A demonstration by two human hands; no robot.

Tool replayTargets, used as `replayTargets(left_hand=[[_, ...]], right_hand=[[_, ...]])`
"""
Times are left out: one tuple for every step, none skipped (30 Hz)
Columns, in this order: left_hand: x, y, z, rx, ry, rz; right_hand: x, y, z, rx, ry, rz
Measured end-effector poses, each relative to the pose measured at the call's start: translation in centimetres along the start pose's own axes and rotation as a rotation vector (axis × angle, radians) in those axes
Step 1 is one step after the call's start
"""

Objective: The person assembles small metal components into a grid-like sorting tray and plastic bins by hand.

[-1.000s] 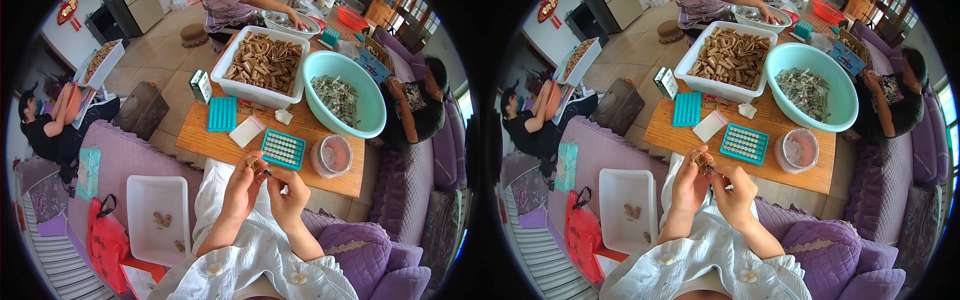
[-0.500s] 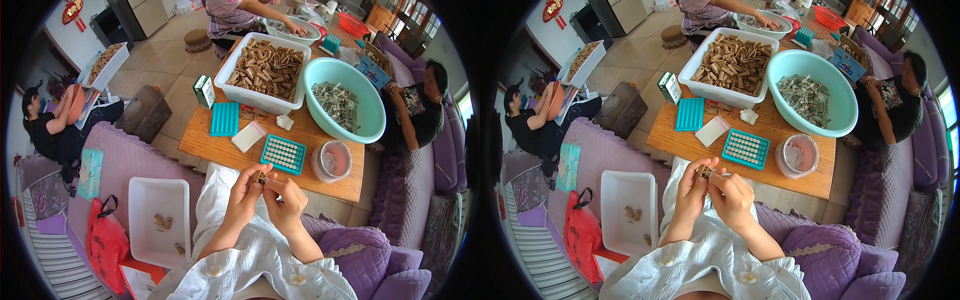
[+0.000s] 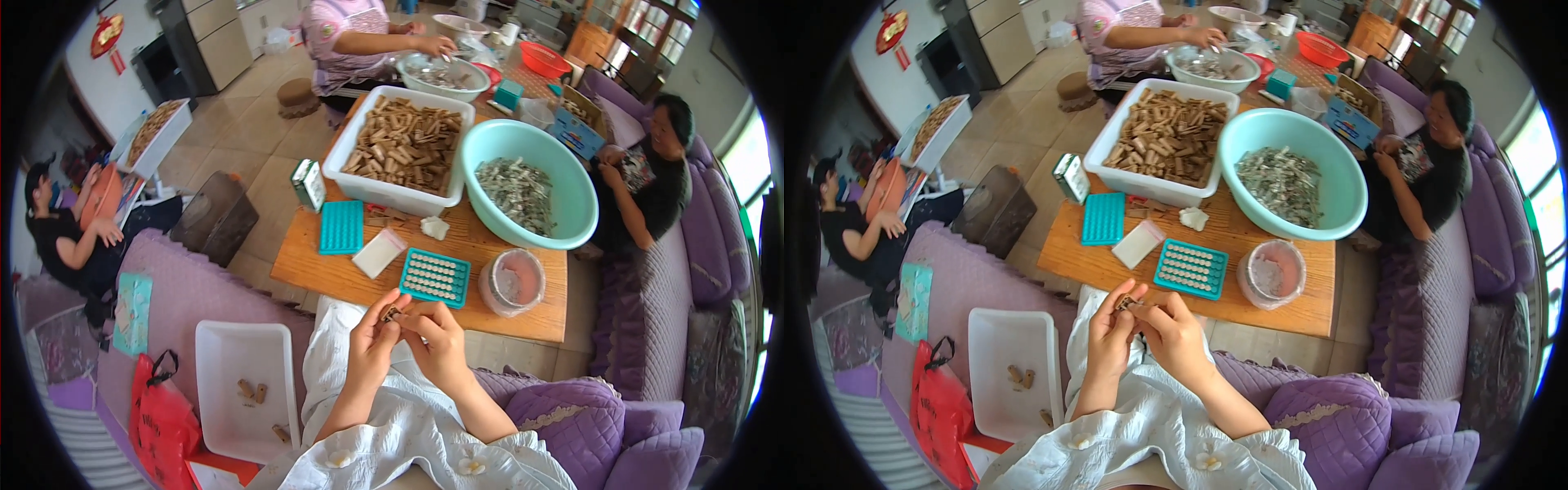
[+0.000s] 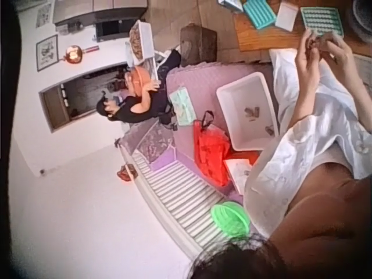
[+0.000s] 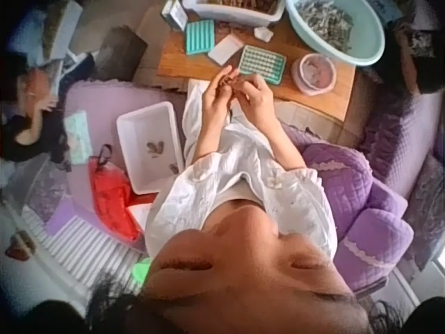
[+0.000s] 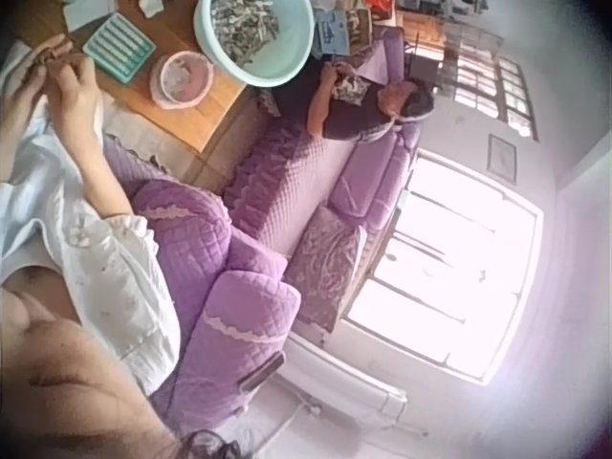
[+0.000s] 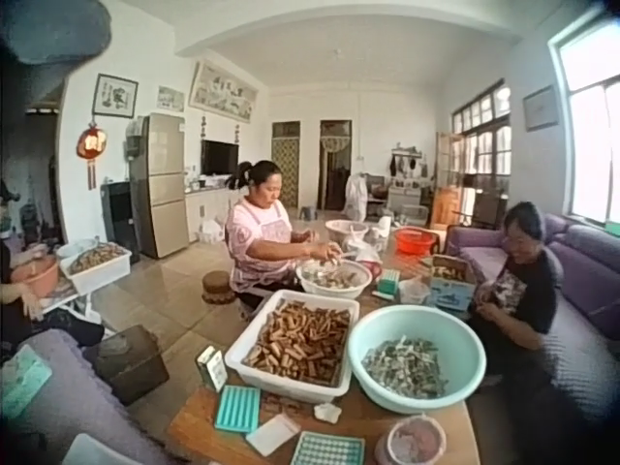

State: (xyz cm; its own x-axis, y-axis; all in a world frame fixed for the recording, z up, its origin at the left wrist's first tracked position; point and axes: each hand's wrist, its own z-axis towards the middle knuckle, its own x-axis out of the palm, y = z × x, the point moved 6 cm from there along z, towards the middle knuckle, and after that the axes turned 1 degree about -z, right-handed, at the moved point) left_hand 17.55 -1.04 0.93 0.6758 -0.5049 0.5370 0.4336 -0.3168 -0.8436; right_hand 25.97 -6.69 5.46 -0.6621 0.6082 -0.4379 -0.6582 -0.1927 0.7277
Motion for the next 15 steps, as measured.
replayTargets(left_hand=[[0.1,0.0,0.0,0.027,-0.009,0.023],[0.3,-0.2,0.1,0.054,-0.007,0.06],[0.2,-0.4,0.1,0.084,-0.01,0.1],[0.3,-0.4,0.2,0.14,0.0,0.128],[0.7,-0.7,0.4,0.17,0.003,0.158],[0.7,-0.5,0.5,0.152,-0.008,0.153],[0.7,-0.4,0.6,0.137,-0.019,0.148],[0.9,-0.4,0.8,0.137,-0.006,0.146],[0.9,-0.4,0.8,0.132,-0.013,0.147],[0.8,-0.5,0.8,0.132,-0.022,0.149],[0.9,-0.6,0.7,0.143,-0.02,0.15],[0.8,-0.5,0.5,0.133,-0.025,0.181],[0.8,-0.4,0.6,0.136,-0.033,0.212],[0.8,-0.3,0.3,0.161,-0.018,0.25],[1.0,-0.1,0.0,0.168,0.006,0.299]], right_hand=[[0.0,-0.1,-0.1,-0.012,-0.04,0.059],[-0.1,-0.1,-0.2,0.024,-0.049,0.058],[0.0,-0.1,-0.4,0.002,-0.091,0.066],[-0.1,-0.1,-0.3,0.034,-0.118,0.077],[-0.4,-0.2,-0.2,0.065,-0.146,0.089],[-0.7,-0.5,-0.3,0.069,-0.158,0.078],[-0.8,-0.6,-0.3,0.004,-0.138,0.03],[-0.8,-0.6,-0.1,-0.064,-0.115,-0.017],[-0.8,-0.7,-0.3,-0.067,-0.12,-0.02],[-0.8,-0.6,-0.4,-0.092,-0.117,-0.072],[-0.7,-0.3,-0.5,-0.121,-0.113,-0.121],[-0.6,-0.1,-0.7,-0.101,-0.094,-0.158],[-0.7,-0.1,-0.7,-0.102,-0.104,-0.14],[-0.8,-0.1,-0.9,-0.105,-0.112,-0.121],[-1.1,-0.3,-1.3,-0.116,-0.123,-0.113]])
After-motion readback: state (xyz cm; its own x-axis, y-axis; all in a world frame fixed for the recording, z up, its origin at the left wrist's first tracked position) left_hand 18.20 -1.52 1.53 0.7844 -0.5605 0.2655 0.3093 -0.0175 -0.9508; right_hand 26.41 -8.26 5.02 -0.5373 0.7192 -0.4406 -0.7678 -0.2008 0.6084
